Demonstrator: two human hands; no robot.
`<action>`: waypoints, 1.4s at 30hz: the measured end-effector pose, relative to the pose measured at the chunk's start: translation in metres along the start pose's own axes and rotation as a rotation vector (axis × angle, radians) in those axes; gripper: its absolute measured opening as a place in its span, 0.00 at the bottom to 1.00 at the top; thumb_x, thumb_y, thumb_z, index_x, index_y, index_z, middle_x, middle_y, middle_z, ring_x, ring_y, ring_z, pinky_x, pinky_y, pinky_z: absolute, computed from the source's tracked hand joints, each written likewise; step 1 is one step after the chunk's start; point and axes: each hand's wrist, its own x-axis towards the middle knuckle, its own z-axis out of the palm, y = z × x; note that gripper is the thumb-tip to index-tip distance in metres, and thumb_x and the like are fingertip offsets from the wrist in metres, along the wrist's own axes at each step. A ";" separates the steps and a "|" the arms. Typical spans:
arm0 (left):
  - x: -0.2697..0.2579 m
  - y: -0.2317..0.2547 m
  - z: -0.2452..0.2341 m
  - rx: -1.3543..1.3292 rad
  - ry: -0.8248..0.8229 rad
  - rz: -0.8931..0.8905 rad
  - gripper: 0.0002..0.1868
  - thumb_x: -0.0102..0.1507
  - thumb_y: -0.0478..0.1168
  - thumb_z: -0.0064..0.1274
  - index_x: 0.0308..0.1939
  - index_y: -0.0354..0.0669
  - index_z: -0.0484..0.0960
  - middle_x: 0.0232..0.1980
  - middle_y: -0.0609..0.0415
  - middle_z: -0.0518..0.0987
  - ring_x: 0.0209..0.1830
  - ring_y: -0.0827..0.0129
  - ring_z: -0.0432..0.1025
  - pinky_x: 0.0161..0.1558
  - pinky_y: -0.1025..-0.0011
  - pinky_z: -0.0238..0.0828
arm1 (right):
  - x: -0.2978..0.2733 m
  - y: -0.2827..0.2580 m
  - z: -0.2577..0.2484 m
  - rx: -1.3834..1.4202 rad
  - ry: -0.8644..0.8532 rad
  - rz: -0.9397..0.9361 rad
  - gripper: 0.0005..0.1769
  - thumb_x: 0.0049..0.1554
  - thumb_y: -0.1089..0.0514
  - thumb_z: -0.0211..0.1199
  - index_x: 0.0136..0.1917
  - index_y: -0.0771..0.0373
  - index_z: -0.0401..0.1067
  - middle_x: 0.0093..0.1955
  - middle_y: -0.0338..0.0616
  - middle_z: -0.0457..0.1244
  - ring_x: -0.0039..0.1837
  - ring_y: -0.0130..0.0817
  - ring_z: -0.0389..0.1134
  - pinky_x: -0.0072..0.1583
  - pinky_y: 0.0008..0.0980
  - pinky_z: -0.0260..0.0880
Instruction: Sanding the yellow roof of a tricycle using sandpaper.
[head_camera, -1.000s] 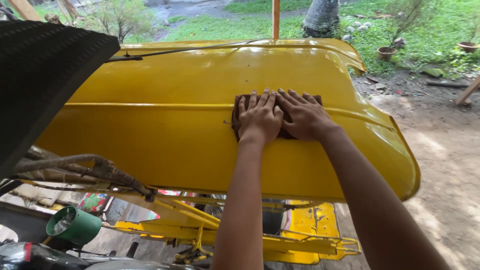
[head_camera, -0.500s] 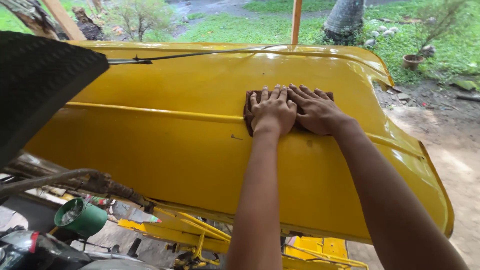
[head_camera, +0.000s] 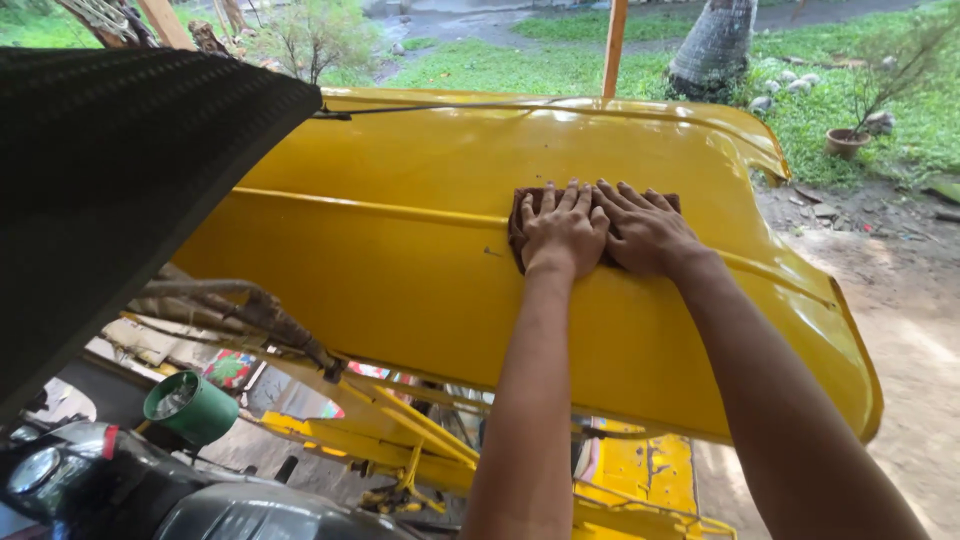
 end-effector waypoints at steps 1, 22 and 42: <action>-0.005 0.000 0.001 0.000 -0.002 0.001 0.35 0.68 0.56 0.23 0.79 0.58 0.55 0.83 0.63 0.50 0.84 0.60 0.43 0.79 0.49 0.28 | -0.005 -0.001 0.001 0.001 -0.001 0.001 0.40 0.62 0.40 0.41 0.84 0.53 0.43 0.86 0.39 0.40 0.85 0.39 0.38 0.80 0.43 0.33; -0.144 -0.008 0.039 -0.065 0.354 0.221 0.34 0.67 0.53 0.35 0.79 0.54 0.61 0.83 0.56 0.55 0.84 0.52 0.44 0.78 0.44 0.30 | -0.151 -0.079 0.004 -0.082 0.378 -0.111 0.41 0.58 0.44 0.53 0.80 0.60 0.54 0.83 0.52 0.48 0.83 0.50 0.45 0.78 0.52 0.39; -0.135 -0.003 0.029 -0.053 0.310 0.249 0.35 0.66 0.51 0.39 0.78 0.51 0.61 0.83 0.57 0.55 0.84 0.54 0.44 0.78 0.45 0.30 | -0.151 -0.075 0.006 -0.091 0.389 -0.091 0.39 0.62 0.43 0.50 0.81 0.61 0.54 0.84 0.51 0.48 0.83 0.50 0.46 0.79 0.52 0.41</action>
